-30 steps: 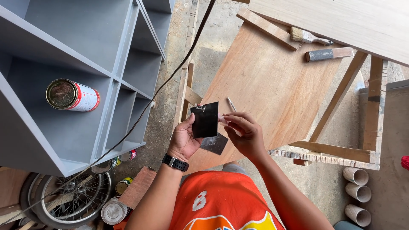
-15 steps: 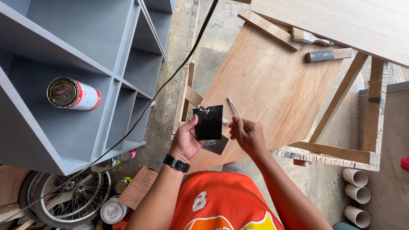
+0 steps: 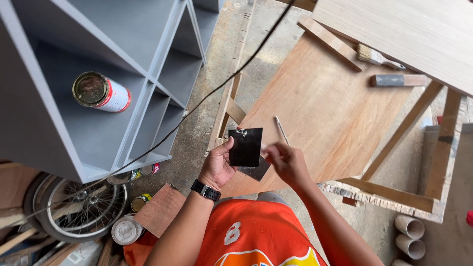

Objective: The person is manually sanding a wooden board using small pieces of sandpaper to smooth the surface.

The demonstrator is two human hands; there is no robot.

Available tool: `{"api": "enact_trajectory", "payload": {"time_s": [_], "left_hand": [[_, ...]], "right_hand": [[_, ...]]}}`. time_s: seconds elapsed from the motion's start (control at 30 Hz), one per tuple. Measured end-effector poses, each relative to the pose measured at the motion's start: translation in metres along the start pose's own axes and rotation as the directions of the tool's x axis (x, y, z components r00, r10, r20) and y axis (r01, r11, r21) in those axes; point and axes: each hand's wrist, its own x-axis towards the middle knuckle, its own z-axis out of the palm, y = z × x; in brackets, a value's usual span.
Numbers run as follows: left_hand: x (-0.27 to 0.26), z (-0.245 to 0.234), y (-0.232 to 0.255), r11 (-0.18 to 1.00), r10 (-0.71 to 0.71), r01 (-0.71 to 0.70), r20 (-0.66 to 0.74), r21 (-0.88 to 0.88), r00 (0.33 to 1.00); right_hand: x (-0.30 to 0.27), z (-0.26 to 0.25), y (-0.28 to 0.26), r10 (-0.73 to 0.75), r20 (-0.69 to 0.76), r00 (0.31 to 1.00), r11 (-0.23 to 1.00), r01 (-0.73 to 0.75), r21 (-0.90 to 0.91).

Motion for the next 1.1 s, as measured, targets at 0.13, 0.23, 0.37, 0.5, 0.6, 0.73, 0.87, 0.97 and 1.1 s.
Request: {"api": "enact_trajectory", "payload": {"time_s": [0.13, 0.23, 0.37, 0.5, 0.6, 0.73, 0.87, 0.97, 1.1], "left_hand": [[-0.005, -0.012, -0.001, 0.998, 0.066, -0.065, -0.022, 0.012, 0.998], [-0.022, -0.010, 0.002, 0.993, 0.119, -0.118, -0.024, 0.006, 0.993], [-0.037, -0.023, 0.002, 0.977, 0.209, -0.207, -0.042, 0.042, 0.977], [-0.027, -0.083, -0.011, 0.952, 0.301, -0.298, -0.028, 0.068, 0.953], [-0.006, -0.149, -0.025, 0.933, 0.351, -0.346, -0.040, 0.098, 0.935], [-0.103, -0.093, 0.011, 0.907, 0.414, -0.401, -0.101, 0.127, 0.905], [-0.139, -0.110, 0.018, 0.889, 0.456, -0.452, -0.222, 0.071, 0.862], [-0.151, -0.144, 0.002, 0.906, 0.394, -0.420, -0.247, -0.059, 0.885], [-0.174, -0.139, 0.002, 0.884, 0.409, -0.455, -0.297, -0.104, 0.863]], "right_hand": [[0.008, 0.004, -0.001, 0.173, 0.078, 0.982, 0.983, -0.167, -0.079], [0.014, 0.015, 0.010, 0.064, 0.187, 0.980, 0.996, -0.074, 0.048], [0.019, 0.035, 0.005, 0.280, 0.315, 0.907, 0.873, -0.377, 0.310], [0.027, 0.063, 0.041, 0.398, 0.430, 0.810, 0.706, -0.570, 0.420], [0.033, 0.080, 0.059, 0.407, 0.535, 0.740, 0.625, -0.653, 0.428], [0.050, 0.117, 0.048, 0.415, 0.586, 0.695, 0.632, -0.684, 0.364], [0.095, 0.184, 0.038, 0.448, 0.464, 0.764, 0.735, -0.610, 0.296], [0.118, 0.245, 0.000, 0.383, 0.571, 0.726, 0.694, -0.634, 0.341], [0.163, 0.348, 0.016, 0.206, 0.581, 0.788, 0.792, -0.483, 0.374]]}}
